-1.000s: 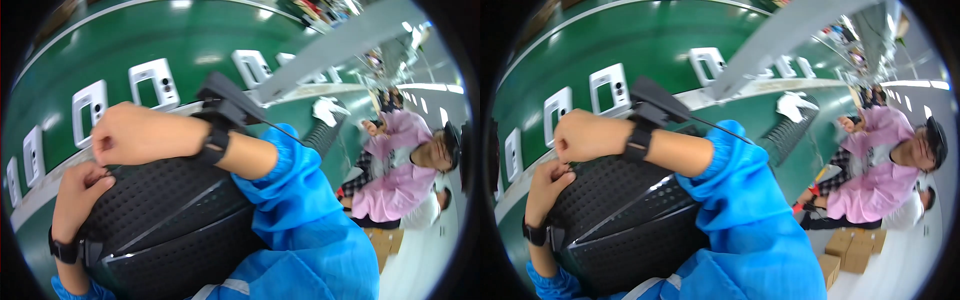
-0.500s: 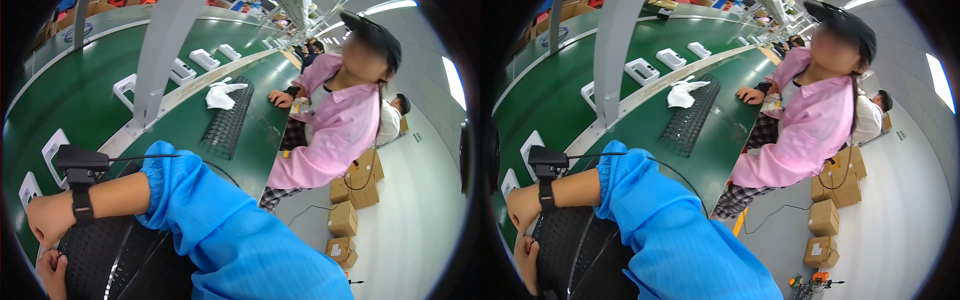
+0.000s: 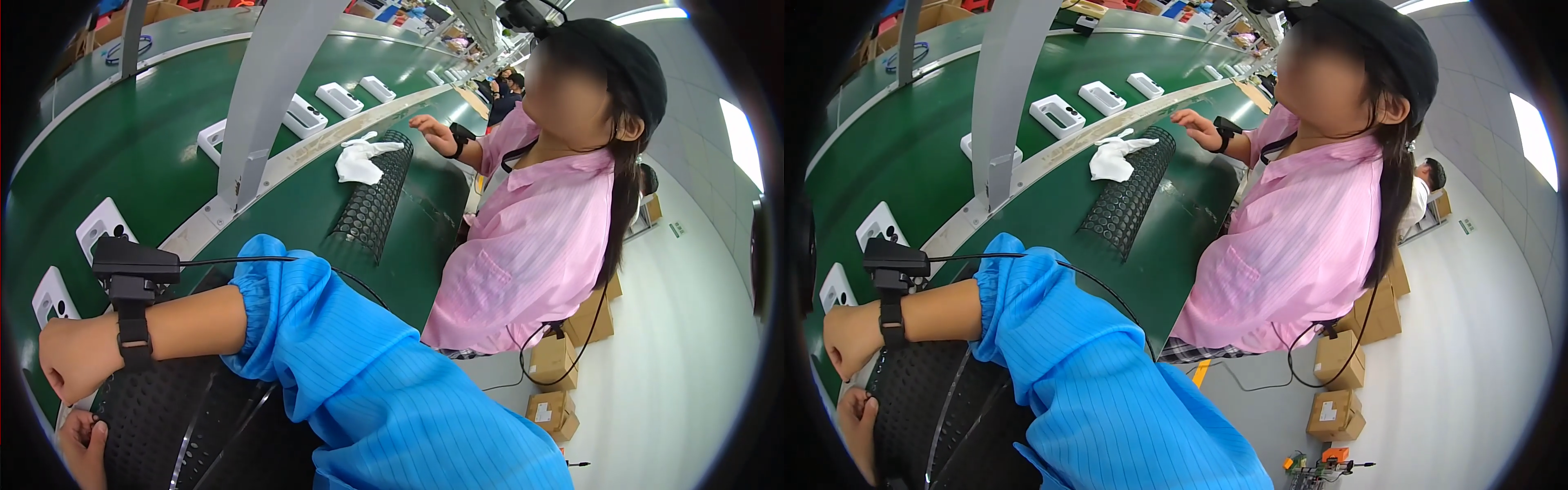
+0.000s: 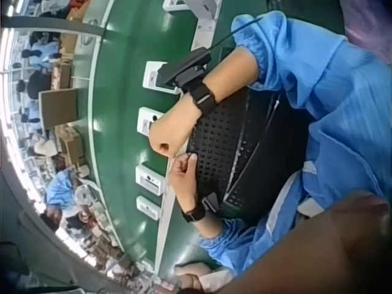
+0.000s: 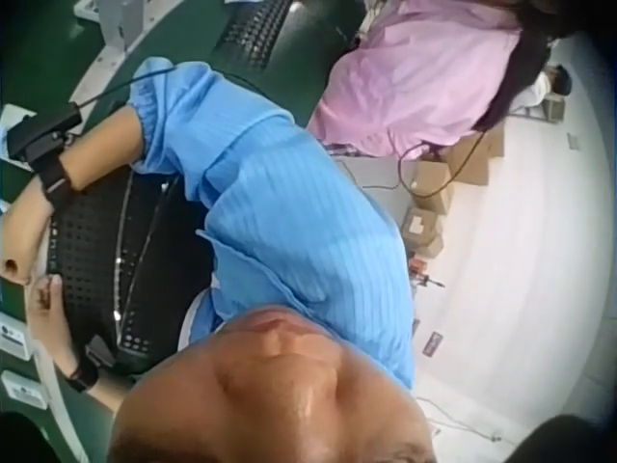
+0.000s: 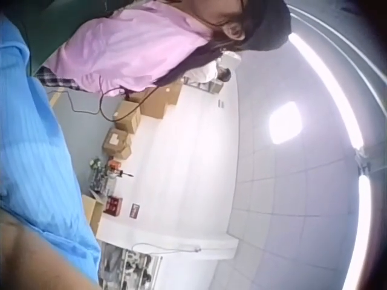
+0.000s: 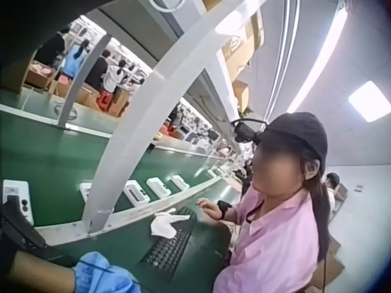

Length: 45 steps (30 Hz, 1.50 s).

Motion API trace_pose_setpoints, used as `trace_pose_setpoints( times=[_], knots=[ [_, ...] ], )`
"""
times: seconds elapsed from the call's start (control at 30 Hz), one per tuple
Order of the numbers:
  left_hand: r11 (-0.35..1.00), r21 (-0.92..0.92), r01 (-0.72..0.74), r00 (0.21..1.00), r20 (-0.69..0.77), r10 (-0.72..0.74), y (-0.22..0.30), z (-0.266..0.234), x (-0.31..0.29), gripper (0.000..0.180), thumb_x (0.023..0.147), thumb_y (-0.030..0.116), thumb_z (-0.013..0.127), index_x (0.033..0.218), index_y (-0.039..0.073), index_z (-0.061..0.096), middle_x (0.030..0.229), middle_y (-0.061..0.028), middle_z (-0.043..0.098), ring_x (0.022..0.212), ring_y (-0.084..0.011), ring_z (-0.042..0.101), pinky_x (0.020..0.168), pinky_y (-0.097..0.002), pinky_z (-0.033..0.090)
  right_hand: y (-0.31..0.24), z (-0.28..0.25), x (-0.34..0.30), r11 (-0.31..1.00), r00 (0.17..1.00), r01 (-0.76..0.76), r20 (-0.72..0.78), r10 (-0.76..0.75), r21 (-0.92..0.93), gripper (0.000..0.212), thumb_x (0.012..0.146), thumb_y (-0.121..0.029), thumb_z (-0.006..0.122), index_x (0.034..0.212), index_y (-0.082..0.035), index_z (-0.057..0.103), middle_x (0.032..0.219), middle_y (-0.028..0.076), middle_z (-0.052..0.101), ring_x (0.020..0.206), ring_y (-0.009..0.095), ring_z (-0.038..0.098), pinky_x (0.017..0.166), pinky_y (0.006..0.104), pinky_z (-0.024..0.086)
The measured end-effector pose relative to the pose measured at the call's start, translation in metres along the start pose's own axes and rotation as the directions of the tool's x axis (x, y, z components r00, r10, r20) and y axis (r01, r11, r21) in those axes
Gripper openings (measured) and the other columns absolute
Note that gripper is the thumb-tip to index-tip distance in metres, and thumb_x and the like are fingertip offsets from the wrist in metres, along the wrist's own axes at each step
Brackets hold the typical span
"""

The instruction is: The person peels small black circular stickers from a sheet and presses them onto the circular openings of white plastic housings on a conveyor belt.

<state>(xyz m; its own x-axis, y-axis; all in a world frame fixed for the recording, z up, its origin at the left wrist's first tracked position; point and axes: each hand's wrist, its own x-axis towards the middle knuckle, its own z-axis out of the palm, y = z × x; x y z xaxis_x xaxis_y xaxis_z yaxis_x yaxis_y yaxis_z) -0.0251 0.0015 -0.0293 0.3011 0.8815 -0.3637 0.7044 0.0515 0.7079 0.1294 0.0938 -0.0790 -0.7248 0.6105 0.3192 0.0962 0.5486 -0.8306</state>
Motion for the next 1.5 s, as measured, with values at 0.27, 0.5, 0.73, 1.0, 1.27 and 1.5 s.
trace_pose_setpoints(
  times=[0.27,0.5,0.73,1.0,1.27,1.5],
  knots=[
    [0.996,-0.082,0.027,0.988,-0.152,-0.04,-0.045,-0.018,-0.038,0.016,0.073,0.008,0.063,0.07,-0.001,0.051,0.059,-0.0013,0.045,0.057,-0.0088,0.04,0.052,-0.0243,0.032,-0.048,0.01,0.024,0.992,0.999,-0.031,0.041,0.026,0.121,0.012,0.068,-0.012,0.058,0.069,-0.001,0.063,0.065,0.013,0.062,0.059,0.022,0.061,0.055,0.0303,0.047],
    [0.956,-0.291,0.041,0.994,-0.084,-0.069,-0.036,-0.019,-0.046,0.015,0.076,0.01,0.065,0.076,-0.002,0.056,0.065,0.0,0.054,0.062,-0.0055,0.048,0.057,-0.0212,0.04,-0.054,-0.028,0.023,0.967,0.979,-0.204,-0.049,0.198,-0.152,0.014,0.079,-0.015,0.059,0.08,-0.002,0.063,0.072,0.003,0.062,0.067,0.01,0.056,0.062,0.0245,0.045],
    [0.937,-0.35,0.006,0.997,-0.065,-0.031,-0.038,-0.019,-0.05,0.014,0.077,0.009,0.065,0.078,-0.002,0.057,0.068,-0.0015,0.058,0.063,-0.0058,0.051,0.06,-0.0211,0.043,-0.059,-0.055,0.006,0.872,0.917,-0.385,-0.016,0.399,-0.303,0.014,0.082,-0.015,0.059,0.082,-0.001,0.062,0.083,0.0,0.059,0.066,0.006,0.048,0.06,0.0201,0.039],
    [0.934,-0.358,0.002,0.999,-0.04,-0.017,-0.04,-0.018,-0.047,0.014,0.077,0.009,0.066,0.079,-0.002,0.057,0.071,-0.0019,0.059,0.064,-0.0057,0.051,0.06,-0.021,0.043,-0.039,-0.049,-0.017,0.89,0.921,-0.39,-0.112,0.374,-0.238,0.009,0.081,-0.013,0.06,0.083,-0.004,0.062,0.093,0.001,0.056,0.067,0.005,0.046,0.059,0.0191,0.038],
    [0.933,-0.36,0.005,0.999,-0.047,-0.023,-0.036,-0.018,-0.046,0.014,0.077,0.009,0.066,0.079,-0.001,0.057,0.07,-0.0009,0.058,0.064,-0.0053,0.05,0.059,-0.0208,0.042,-0.03,-0.051,-0.03,0.881,0.901,-0.416,-0.238,0.364,-0.226,0.008,0.081,-0.01,0.06,0.083,-0.002,0.061,0.089,0.001,0.056,0.071,0.006,0.05,0.061,0.0192,0.04],
    [0.94,-0.341,0.008,0.998,-0.059,-0.03,-0.032,-0.018,-0.046,0.014,0.076,0.009,0.066,0.079,-0.001,0.057,0.068,0.0,0.056,0.063,-0.0049,0.049,0.058,-0.0207,0.042,-0.023,-0.05,-0.041,0.862,0.861,-0.47,-0.313,0.401,-0.188,0.007,0.083,-0.007,0.058,0.087,-0.001,0.058,0.082,0.001,0.058,0.071,0.005,0.053,0.063,0.0187,0.042]
  ],
)
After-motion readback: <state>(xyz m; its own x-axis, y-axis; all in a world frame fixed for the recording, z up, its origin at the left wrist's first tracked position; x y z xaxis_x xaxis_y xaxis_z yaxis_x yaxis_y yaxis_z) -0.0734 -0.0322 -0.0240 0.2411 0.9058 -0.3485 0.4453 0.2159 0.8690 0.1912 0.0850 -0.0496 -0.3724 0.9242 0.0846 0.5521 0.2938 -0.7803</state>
